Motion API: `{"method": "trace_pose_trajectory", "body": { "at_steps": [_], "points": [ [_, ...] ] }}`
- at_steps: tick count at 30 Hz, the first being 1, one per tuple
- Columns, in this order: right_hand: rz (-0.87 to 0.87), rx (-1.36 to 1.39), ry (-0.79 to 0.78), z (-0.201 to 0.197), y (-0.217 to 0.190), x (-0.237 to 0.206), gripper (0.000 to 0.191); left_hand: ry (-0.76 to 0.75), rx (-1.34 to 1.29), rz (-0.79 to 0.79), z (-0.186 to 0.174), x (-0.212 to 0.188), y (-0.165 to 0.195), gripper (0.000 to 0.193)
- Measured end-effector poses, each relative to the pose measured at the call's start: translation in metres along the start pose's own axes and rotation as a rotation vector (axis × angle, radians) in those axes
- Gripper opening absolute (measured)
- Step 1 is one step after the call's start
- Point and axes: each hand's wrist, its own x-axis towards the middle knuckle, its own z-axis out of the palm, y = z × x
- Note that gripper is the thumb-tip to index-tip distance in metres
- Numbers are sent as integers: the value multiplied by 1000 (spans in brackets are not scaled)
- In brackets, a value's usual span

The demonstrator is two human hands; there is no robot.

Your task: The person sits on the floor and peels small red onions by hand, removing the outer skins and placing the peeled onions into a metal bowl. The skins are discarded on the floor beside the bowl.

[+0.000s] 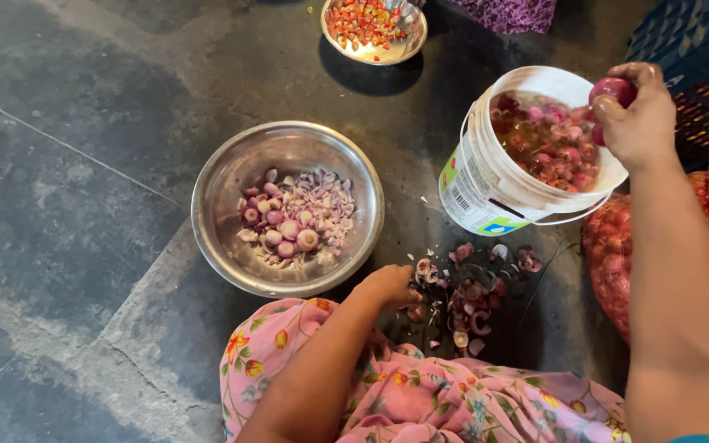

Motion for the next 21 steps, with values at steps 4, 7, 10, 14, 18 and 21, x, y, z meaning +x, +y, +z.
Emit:
{"method": "trace_pose_trajectory", "body": {
  "at_steps": [4, 7, 10, 14, 18, 21],
  "points": [
    [73, -102, -27, -16, 7, -47, 43, -1, 22, 14, 8, -15, 5, 61],
    [161, -253, -177, -18, 18, -66, 49, 14, 35, 31, 10, -16, 6, 61],
    [150, -419, -223, -20, 22, -85, 54, 27, 50, 51, 10, -19, 8, 62],
    [70, -579, -157, -22, 20, -117, 43, 26, 26, 33, 9, -20, 8, 60],
    [-8, -415, 1, -10, 13, -154, 45, 31, 27, 31, 11, -22, 9, 60],
    [-24, -341, 166, 3, 7, -177, 54, 35, 10, 9, 12, -26, 11, 61]
  ]
}}
